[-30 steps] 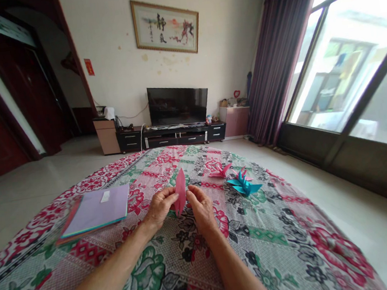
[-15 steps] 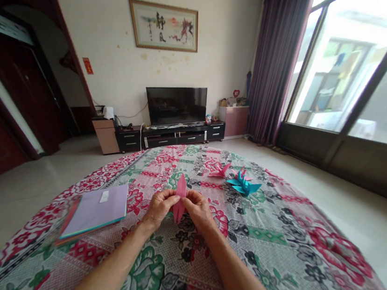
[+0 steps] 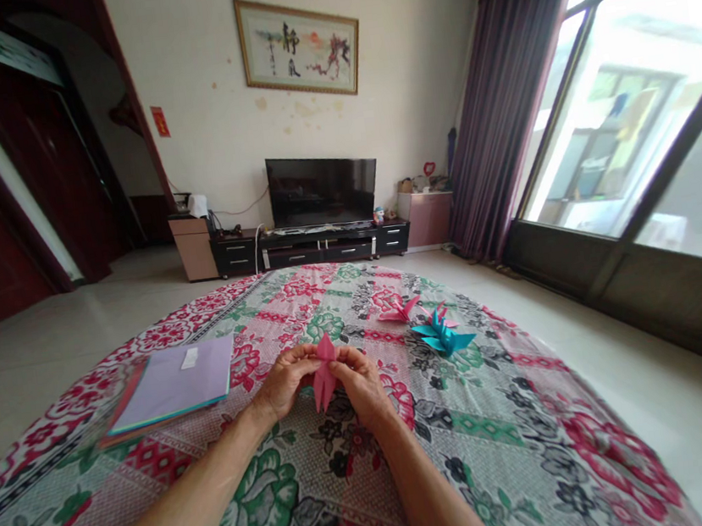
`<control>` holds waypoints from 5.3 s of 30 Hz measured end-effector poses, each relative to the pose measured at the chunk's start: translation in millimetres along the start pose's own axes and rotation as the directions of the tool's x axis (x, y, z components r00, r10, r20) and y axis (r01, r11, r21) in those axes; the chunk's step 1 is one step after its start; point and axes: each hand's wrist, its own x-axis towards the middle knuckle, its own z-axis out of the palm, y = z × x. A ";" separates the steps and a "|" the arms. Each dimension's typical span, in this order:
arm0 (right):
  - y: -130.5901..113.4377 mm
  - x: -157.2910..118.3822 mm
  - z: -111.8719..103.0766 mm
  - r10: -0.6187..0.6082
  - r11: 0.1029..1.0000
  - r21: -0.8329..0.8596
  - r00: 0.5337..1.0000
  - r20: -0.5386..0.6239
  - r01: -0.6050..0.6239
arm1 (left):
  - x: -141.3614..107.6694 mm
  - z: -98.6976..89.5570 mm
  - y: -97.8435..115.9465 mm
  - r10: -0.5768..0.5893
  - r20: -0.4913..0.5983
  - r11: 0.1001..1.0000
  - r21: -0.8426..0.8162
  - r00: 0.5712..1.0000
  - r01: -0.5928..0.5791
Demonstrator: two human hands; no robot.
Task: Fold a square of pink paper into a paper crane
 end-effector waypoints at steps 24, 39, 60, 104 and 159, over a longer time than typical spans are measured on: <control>-2.7 0.0 -1.6 0.107 0.960 0.250 0.990 0.091 -0.127 | -7.6 -1.9 10.7 0.111 0.125 0.968 0.209 0.986 -0.136; -3.2 0.8 1.0 -0.027 1.000 0.001 1.000 0.015 0.027 | 0.3 -2.8 -1.3 0.278 0.076 0.912 0.292 0.958 -0.288; 2.9 3.6 -1.0 -0.217 0.967 -0.174 0.959 -0.184 0.186 | 2.3 -3.9 -0.3 0.233 0.004 0.916 0.335 0.972 -0.221; -4.1 1.3 -4.3 -0.037 0.991 -0.131 0.998 -0.048 0.031 | 1.2 -0.8 -4.5 0.206 0.048 0.934 0.289 0.977 -0.211; 5.2 4.3 -11.1 0.052 0.997 0.065 0.999 -0.011 -0.052 | 0.0 -3.5 -0.7 0.135 0.082 0.918 0.365 0.987 -0.156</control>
